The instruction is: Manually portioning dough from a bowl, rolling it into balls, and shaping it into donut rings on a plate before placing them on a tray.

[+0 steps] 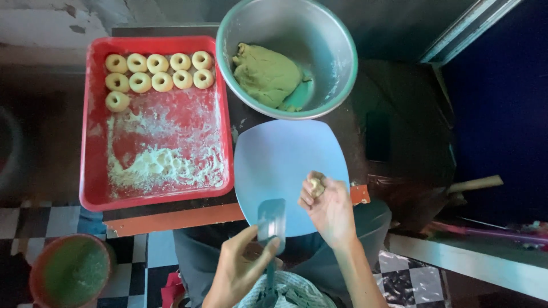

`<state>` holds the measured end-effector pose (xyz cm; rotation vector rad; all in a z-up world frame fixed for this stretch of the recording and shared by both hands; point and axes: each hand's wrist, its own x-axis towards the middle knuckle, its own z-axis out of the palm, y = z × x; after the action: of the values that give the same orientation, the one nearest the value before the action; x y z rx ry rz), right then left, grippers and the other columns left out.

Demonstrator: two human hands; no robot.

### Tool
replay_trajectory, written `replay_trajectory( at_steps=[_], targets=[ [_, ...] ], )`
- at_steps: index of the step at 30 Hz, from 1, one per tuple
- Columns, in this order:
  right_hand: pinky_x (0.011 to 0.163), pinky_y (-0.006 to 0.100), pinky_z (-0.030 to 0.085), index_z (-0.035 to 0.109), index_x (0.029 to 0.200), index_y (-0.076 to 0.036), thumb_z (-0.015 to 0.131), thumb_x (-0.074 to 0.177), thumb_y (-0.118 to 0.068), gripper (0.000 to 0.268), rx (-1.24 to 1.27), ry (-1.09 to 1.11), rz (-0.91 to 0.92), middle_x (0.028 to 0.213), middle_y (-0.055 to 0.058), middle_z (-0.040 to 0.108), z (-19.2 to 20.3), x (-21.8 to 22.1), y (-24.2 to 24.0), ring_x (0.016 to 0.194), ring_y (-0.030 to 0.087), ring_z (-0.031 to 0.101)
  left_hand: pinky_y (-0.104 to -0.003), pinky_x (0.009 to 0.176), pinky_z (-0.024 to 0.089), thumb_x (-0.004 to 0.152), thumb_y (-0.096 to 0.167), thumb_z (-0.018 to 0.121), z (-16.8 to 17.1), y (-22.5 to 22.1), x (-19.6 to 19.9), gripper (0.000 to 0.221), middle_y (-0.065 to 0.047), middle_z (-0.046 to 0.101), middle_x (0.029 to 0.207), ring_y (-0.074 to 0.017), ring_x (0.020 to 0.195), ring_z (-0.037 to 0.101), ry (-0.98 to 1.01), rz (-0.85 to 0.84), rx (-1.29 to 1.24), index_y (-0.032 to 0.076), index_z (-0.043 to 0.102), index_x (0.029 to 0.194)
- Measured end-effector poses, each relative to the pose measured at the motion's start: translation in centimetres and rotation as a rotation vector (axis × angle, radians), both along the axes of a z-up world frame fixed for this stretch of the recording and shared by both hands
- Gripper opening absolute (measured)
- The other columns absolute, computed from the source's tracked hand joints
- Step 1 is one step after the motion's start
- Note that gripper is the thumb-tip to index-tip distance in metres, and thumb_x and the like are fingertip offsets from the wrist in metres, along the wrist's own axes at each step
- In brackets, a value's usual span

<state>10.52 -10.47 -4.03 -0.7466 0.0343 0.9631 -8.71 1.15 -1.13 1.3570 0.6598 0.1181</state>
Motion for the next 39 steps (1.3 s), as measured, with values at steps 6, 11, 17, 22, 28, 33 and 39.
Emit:
replay_trajectory(
  at_steps=[6,11,17,22,28,33,39],
  targets=[
    [0.058,0.031,0.030,0.058,0.128,0.000,0.053,0.106,-0.018,0.029,-0.334,-0.348,0.038,0.068,0.001,0.032,-0.3,-0.1,1.1,0.059,0.014,0.030,-0.033,0.057,0.072,0.086,0.021,0.076,1.1,0.8,0.1,0.029,-0.011,0.081,0.083,-0.0246,0.061,0.086,0.151,0.140,-0.077,0.002,0.079,0.107],
    [0.061,0.030,0.040,0.048,0.144,0.002,0.056,0.102,-0.014,0.045,-0.238,-0.346,0.022,0.095,0.013,0.054,-0.2,-0.1,1.5,0.067,0.016,0.045,-0.034,0.057,0.071,0.087,0.021,0.075,0.7,0.6,-0.1,0.031,-0.010,0.080,0.084,-0.0245,0.061,0.086,0.101,0.147,-0.061,0.003,0.077,0.112],
    [0.061,0.031,0.031,0.051,0.115,-0.007,0.043,0.108,-0.038,0.033,-0.176,-0.247,0.092,0.072,0.001,0.036,-1.2,-0.3,1.2,0.061,0.013,0.031,-0.035,0.057,0.073,0.087,0.025,0.074,0.8,0.5,0.1,0.034,-0.009,0.080,0.082,-0.0232,0.062,0.085,0.083,0.132,-0.048,0.005,0.077,0.113],
    [0.077,0.032,0.035,0.047,0.128,-0.010,0.031,0.106,-0.038,0.038,-0.642,-0.775,0.261,0.081,0.003,0.047,-0.9,-0.3,1.4,0.072,0.016,0.038,-0.035,0.057,0.074,0.087,0.026,0.073,0.6,0.5,0.3,0.032,-0.009,0.080,0.081,-0.0228,0.062,0.086,0.091,0.144,-0.050,0.004,0.077,0.110],
    [0.097,0.041,0.050,0.055,0.136,-0.015,0.065,0.098,-0.028,0.041,-0.895,-1.342,0.324,0.134,0.005,0.056,-1.3,-0.4,1.5,0.119,0.023,0.061,-0.039,0.064,0.075,0.085,0.023,0.075,0.4,-0.3,2.2,0.033,-0.014,0.079,0.079,-0.0268,0.065,0.083,0.000,0.359,-0.151,-0.005,0.076,0.102],
    [0.077,0.025,0.047,0.079,0.110,-0.010,0.052,0.095,-0.054,0.054,-0.880,-0.916,0.272,0.074,-0.003,0.061,1.3,-0.8,-0.1,0.082,0.010,0.065,-0.024,0.049,0.030,0.094,0.026,0.082,-0.8,-1.0,4.3,0.050,0.006,0.038,0.060,-0.0039,0.064,0.034,-0.082,0.237,0.108,0.012,0.045,0.065],
    [0.088,0.023,0.050,0.083,0.099,-0.005,0.068,0.085,-0.044,0.044,-0.933,-0.657,0.200,0.096,0.001,0.082,7.8,1.0,1.3,0.097,0.009,0.072,-0.026,0.064,0.067,0.090,0.028,0.078,0.3,-1.2,9.2,0.018,0.009,0.067,0.066,0.0043,0.070,0.061,-0.193,0.211,0.427,0.012,0.072,0.082]
  ],
)
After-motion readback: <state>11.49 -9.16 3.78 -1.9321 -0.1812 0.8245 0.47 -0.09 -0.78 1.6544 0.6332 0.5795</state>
